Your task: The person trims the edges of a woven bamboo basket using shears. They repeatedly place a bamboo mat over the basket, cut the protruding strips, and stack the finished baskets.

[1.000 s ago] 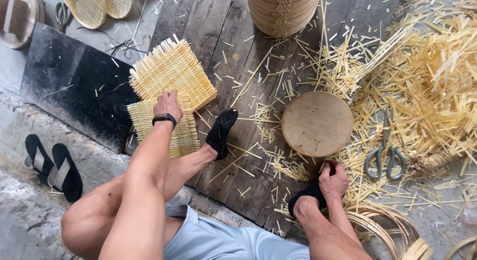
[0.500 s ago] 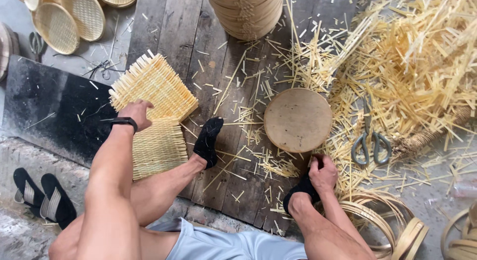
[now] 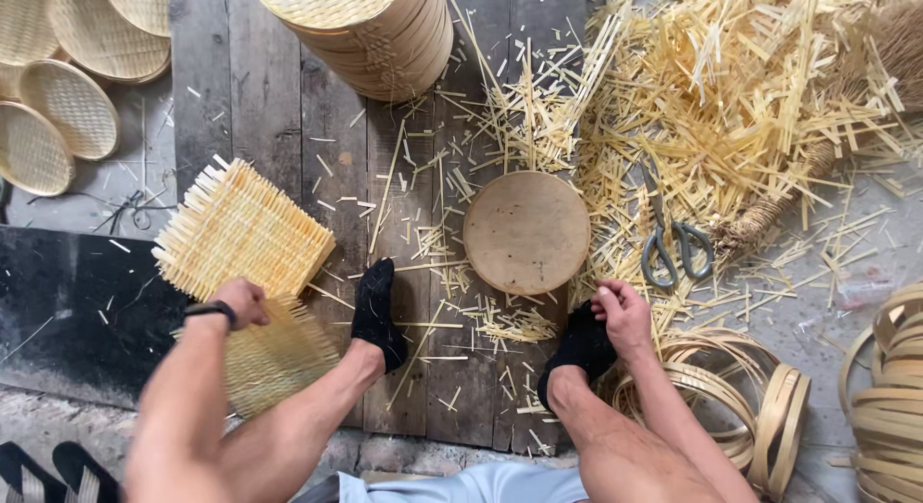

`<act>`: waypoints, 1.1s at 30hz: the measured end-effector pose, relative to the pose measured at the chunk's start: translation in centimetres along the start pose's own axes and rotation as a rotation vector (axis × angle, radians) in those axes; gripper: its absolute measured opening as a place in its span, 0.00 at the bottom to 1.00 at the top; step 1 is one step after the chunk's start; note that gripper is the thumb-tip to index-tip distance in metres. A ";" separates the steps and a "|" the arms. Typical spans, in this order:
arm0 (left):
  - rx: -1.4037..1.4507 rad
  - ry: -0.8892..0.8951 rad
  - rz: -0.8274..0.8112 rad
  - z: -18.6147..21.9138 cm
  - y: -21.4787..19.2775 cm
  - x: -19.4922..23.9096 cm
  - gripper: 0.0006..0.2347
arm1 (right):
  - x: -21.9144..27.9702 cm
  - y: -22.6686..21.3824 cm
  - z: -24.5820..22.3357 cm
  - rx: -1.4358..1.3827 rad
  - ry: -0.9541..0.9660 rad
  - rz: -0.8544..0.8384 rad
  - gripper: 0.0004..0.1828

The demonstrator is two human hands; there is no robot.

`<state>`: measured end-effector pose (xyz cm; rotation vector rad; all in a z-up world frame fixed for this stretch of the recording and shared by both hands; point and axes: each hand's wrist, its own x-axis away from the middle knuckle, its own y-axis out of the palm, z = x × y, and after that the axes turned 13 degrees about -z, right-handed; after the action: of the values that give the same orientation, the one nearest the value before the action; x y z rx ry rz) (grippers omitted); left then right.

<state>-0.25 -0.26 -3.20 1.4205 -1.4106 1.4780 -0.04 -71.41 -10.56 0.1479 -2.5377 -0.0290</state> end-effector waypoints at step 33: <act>1.283 0.604 0.242 34.6 -1.4 -0.1 0.22 | -5.0 2.5 -9.4 -0.103 -0.110 -0.069 0.21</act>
<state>10.17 -32.80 -8.55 1.1867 -0.1398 2.8843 9.11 -68.23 -5.46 0.1973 -2.6327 -0.2001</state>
